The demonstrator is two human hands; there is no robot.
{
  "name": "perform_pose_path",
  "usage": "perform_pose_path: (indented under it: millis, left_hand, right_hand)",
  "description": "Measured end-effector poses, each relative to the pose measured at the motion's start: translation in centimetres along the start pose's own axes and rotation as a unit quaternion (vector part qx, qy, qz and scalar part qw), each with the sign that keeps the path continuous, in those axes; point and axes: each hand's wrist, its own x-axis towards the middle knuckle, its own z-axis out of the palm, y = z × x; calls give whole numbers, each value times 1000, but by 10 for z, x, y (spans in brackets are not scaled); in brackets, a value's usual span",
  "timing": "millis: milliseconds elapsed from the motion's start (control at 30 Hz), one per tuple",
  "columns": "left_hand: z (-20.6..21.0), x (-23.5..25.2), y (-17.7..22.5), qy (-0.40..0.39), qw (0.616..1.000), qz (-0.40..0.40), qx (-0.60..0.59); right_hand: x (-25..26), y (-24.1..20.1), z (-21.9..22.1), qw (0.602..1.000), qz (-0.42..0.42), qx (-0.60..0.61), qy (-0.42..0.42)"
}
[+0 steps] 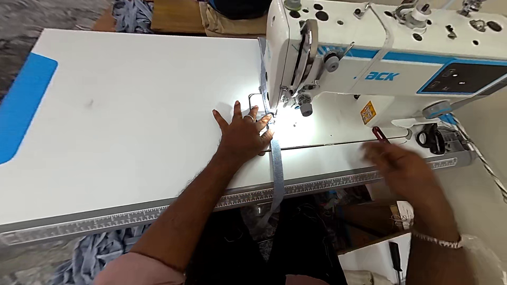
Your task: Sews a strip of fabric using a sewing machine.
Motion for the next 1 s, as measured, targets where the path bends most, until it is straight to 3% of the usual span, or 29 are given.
perform_pose_path:
  millis: [33, 67, 167, 300, 333, 400, 467, 500, 633, 800, 1000]
  left_hand:
    - [0, 0, 0, -4, 1000, -3, -1]
    - [1, 0, -1, -1, 1000, -7, -4]
    - [2, 2, -1, 5, 1000, -17, -9]
    - [3, -14, 4, 35, 999, 10, -12]
    - [3, -24, 7, 36, 999, 35, -15]
    - [6, -48, 14, 20, 996, 87, -16]
    - [11, -68, 15, 7, 994, 109, -12]
    - [13, -73, 14, 9, 993, 113, -14]
    - [16, -77, 15, 14, 993, 113, -13]
    - [15, -77, 15, 5, 995, 102, -6]
    - [16, -78, 14, 10, 995, 103, -5]
  right_hand:
    - [13, 9, -10, 995, 25, -67, 72]
    - [28, 20, -15, 986, 54, -139, 76]
    - [56, 44, -11, 969, 91, -231, -6]
    - [14, 13, -27, 991, 26, -99, 88]
    - [-4, 4, -16, 997, -1, -42, 71]
    - [-33, -7, 31, 987, -50, 108, -109]
    - [-35, -18, 98, 925, -59, 185, -327]
    - [-34, -26, 131, 898, -55, 232, -369]
    - [-40, -53, 202, 843, -52, 399, -356]
    - [-44, -46, 210, 826, -114, 429, -348]
    - [-69, -33, 216, 817, -80, 422, -383]
